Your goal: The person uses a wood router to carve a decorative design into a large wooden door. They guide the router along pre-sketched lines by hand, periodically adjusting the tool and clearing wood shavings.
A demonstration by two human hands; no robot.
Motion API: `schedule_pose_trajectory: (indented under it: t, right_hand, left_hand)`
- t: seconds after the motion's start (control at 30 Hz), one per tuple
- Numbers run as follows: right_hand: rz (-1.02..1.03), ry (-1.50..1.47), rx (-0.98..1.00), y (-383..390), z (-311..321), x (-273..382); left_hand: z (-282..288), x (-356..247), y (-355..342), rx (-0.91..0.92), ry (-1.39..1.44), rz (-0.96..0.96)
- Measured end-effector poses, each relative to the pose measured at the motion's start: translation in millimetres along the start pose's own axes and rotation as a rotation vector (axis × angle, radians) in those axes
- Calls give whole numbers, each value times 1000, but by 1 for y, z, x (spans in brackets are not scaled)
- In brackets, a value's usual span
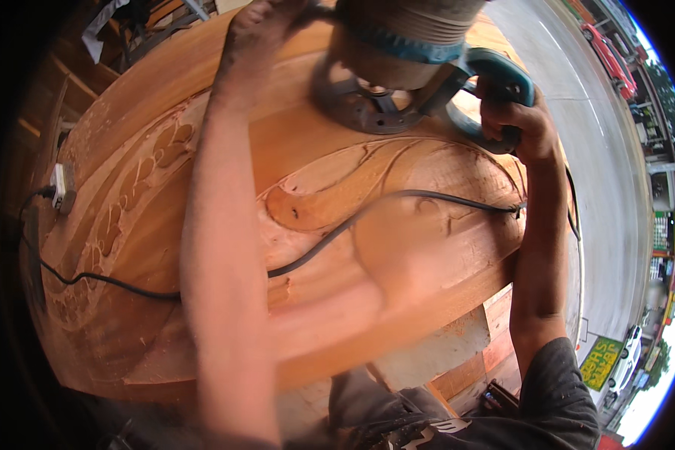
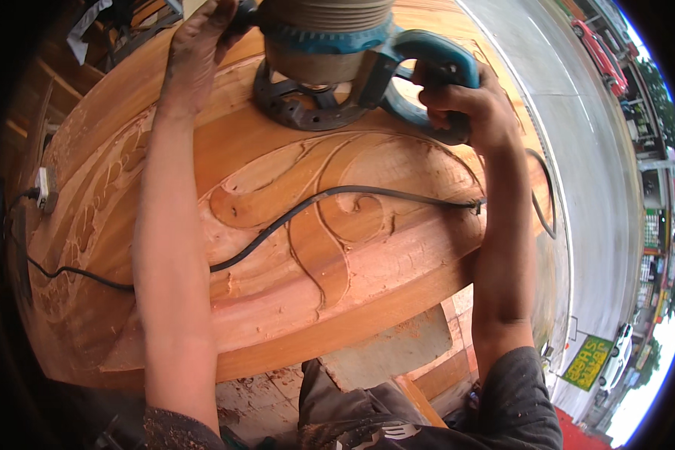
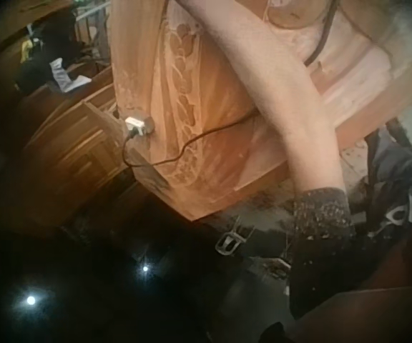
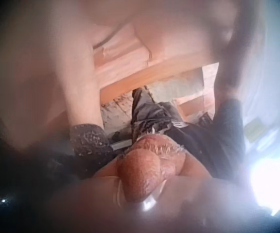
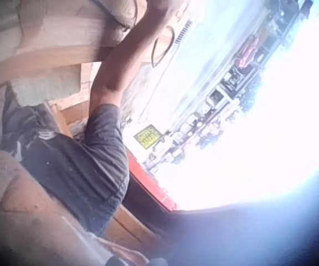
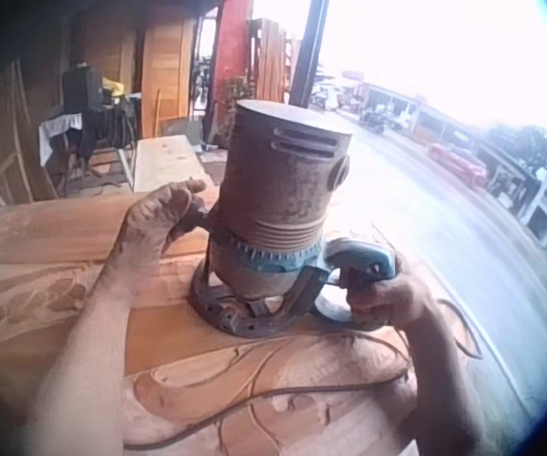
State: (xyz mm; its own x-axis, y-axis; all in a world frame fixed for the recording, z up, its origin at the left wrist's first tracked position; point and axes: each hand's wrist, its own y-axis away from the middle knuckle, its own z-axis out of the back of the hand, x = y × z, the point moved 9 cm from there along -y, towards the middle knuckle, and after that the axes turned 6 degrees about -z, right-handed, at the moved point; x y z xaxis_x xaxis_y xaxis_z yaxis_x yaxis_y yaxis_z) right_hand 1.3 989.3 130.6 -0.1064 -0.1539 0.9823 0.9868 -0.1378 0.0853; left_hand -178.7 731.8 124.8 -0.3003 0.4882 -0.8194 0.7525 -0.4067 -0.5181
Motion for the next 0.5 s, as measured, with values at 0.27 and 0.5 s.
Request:
schedule_pose_trajectory:
  t: [0.27, 0.5]
  right_hand:
    - [13, -28, 46, -5, -5, -2]
    - [23, 13, 29, -6, -8, 3]
  left_hand:
    - [10, 6, 0, -38, -44, 23]
    - [13, 12, -5, -72, -42, 34]
